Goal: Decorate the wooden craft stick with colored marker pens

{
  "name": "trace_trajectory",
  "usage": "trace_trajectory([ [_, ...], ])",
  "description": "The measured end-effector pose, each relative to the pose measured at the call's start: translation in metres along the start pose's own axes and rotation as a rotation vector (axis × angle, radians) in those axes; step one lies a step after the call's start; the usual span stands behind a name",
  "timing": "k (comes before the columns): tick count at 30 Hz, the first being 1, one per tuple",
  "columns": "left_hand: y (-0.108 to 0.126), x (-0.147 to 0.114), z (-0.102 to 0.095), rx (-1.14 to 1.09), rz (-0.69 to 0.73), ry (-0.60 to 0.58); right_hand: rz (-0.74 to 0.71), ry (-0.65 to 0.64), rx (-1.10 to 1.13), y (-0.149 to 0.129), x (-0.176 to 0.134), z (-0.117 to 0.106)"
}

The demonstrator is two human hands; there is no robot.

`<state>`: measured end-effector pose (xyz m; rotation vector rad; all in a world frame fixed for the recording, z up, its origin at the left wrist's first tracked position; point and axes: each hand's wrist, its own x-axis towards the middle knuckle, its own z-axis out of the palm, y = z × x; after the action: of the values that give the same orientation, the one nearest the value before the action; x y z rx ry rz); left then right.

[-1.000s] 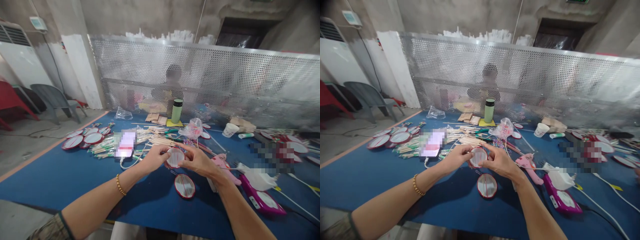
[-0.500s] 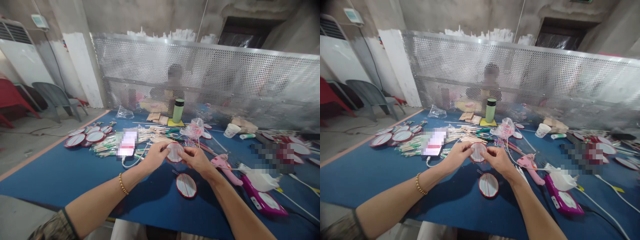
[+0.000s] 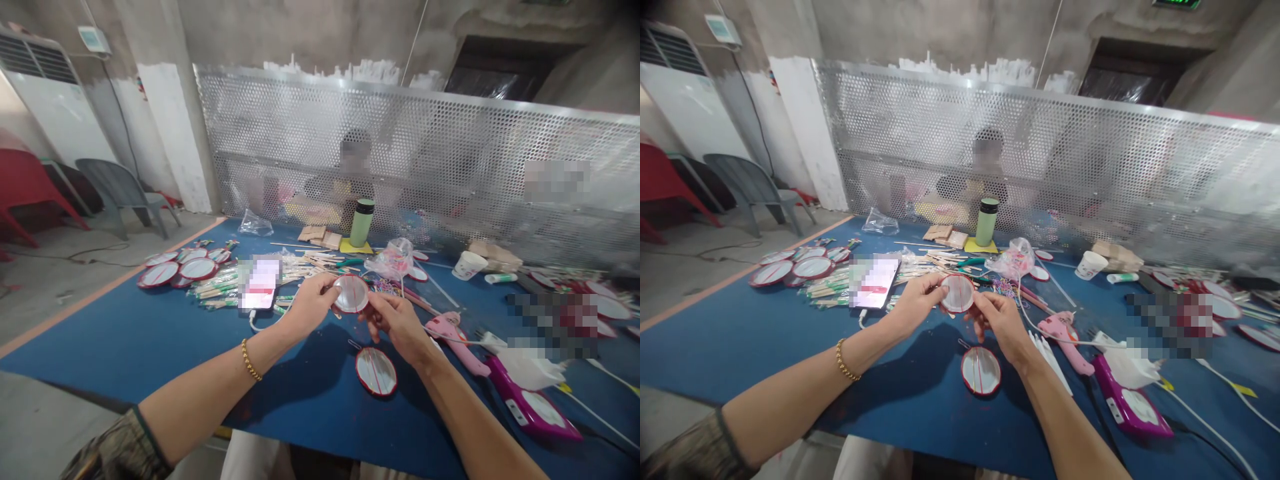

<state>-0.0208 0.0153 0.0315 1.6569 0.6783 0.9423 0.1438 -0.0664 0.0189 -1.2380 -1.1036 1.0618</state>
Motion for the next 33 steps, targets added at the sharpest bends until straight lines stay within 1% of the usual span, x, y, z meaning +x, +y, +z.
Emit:
trace_trajectory([
  [3,-0.002,0.000,0.000,0.006,-0.007,-0.014,-0.008,-0.024,0.061,0.002,0.000,0.002],
  [6,-0.004,0.000,0.000,-0.032,-0.011,-0.018,-0.003,-0.046,0.174,0.004,0.000,0.006],
  [8,-0.004,0.000,0.000,-0.076,-0.011,-0.040,0.029,-0.045,0.281,0.006,0.001,0.009],
  [13,-0.002,0.000,-0.001,-0.160,-0.020,-0.088,0.179,-0.057,0.516,0.007,0.001,0.013],
  [16,-0.001,0.002,-0.004,-0.164,-0.013,-0.088,0.202,-0.057,0.605,0.003,-0.002,0.015],
  [19,-0.002,0.005,-0.007,-0.154,-0.015,-0.076,0.203,-0.083,0.634,0.001,-0.005,0.016],
  [22,-0.002,0.006,-0.007,-0.157,-0.031,-0.087,0.189,-0.107,0.618,0.003,-0.005,0.015],
  [24,-0.002,0.005,-0.007,-0.162,-0.028,-0.108,0.165,-0.094,0.591,0.005,-0.003,0.014],
  [27,-0.003,0.004,-0.007,-0.145,-0.010,-0.136,0.119,-0.002,0.488,0.005,0.000,0.011],
  [30,-0.004,0.005,-0.007,-0.074,0.005,-0.103,-0.013,0.131,0.281,0.001,0.000,0.006],
  [33,-0.004,0.005,-0.007,0.004,0.001,-0.115,-0.150,0.154,-0.012,-0.004,-0.003,0.001],
])
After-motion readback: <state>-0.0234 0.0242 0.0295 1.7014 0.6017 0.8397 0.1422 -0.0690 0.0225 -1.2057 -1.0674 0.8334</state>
